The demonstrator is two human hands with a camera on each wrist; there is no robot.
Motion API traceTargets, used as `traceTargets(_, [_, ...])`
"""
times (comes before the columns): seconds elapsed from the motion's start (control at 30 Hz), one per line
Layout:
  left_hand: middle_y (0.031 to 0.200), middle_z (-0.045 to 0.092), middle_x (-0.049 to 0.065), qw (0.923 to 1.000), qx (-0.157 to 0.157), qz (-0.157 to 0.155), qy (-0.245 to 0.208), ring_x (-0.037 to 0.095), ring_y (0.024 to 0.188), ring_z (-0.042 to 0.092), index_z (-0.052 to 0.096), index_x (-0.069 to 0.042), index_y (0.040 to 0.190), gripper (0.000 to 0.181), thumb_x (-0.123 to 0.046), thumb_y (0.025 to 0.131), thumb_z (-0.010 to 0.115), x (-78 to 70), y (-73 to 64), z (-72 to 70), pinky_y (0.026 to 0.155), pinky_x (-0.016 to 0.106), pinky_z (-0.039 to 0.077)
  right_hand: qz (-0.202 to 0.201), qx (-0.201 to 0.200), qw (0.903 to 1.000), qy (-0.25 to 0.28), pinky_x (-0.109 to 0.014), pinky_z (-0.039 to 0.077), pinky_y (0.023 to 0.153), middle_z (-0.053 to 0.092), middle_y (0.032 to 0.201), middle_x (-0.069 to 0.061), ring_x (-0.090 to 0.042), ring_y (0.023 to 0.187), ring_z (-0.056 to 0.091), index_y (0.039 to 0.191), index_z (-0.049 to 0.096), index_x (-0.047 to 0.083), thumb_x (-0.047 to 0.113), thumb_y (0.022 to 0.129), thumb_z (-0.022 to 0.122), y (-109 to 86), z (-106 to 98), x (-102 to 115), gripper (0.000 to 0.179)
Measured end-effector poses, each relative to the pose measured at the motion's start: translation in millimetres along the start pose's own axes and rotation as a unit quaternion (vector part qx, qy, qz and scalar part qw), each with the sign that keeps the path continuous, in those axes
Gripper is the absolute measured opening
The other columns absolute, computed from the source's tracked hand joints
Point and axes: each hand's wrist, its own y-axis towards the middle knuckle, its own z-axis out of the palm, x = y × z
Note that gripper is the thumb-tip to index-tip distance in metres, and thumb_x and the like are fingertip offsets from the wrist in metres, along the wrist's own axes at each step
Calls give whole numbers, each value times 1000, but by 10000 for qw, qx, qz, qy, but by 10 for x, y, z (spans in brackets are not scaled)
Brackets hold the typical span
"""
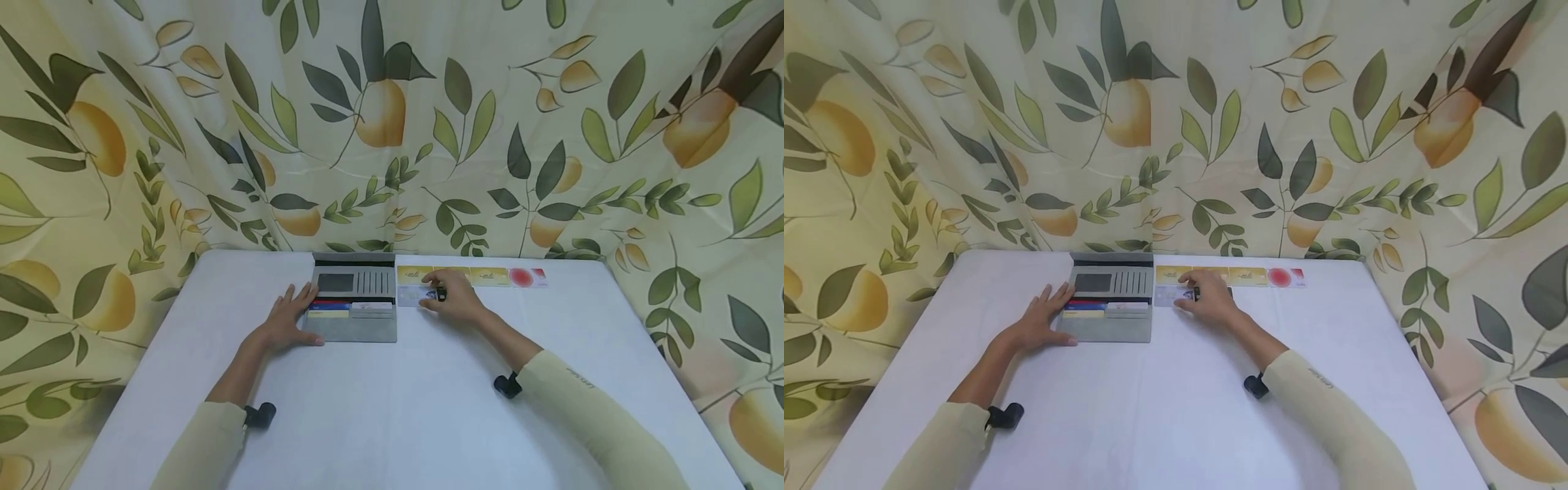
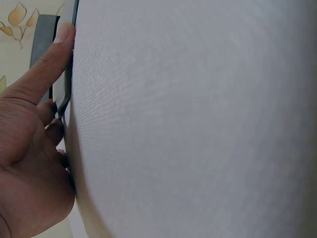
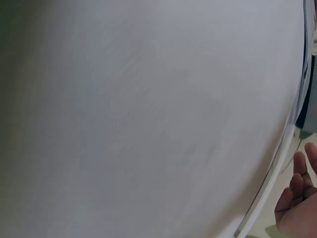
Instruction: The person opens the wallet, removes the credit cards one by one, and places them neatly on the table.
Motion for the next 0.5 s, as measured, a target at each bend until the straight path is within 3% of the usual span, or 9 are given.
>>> traceTargets(0.5, [176,5,14,10000,-48,61,7,43,158,-14,18,-11,169,122,-43,78,93,12,-5,10,125,58,-10,-534,23,9983,229,-49,42,99,72,104,-10,-30,102,61,117,74,1,16,85,87,169,232,211,38])
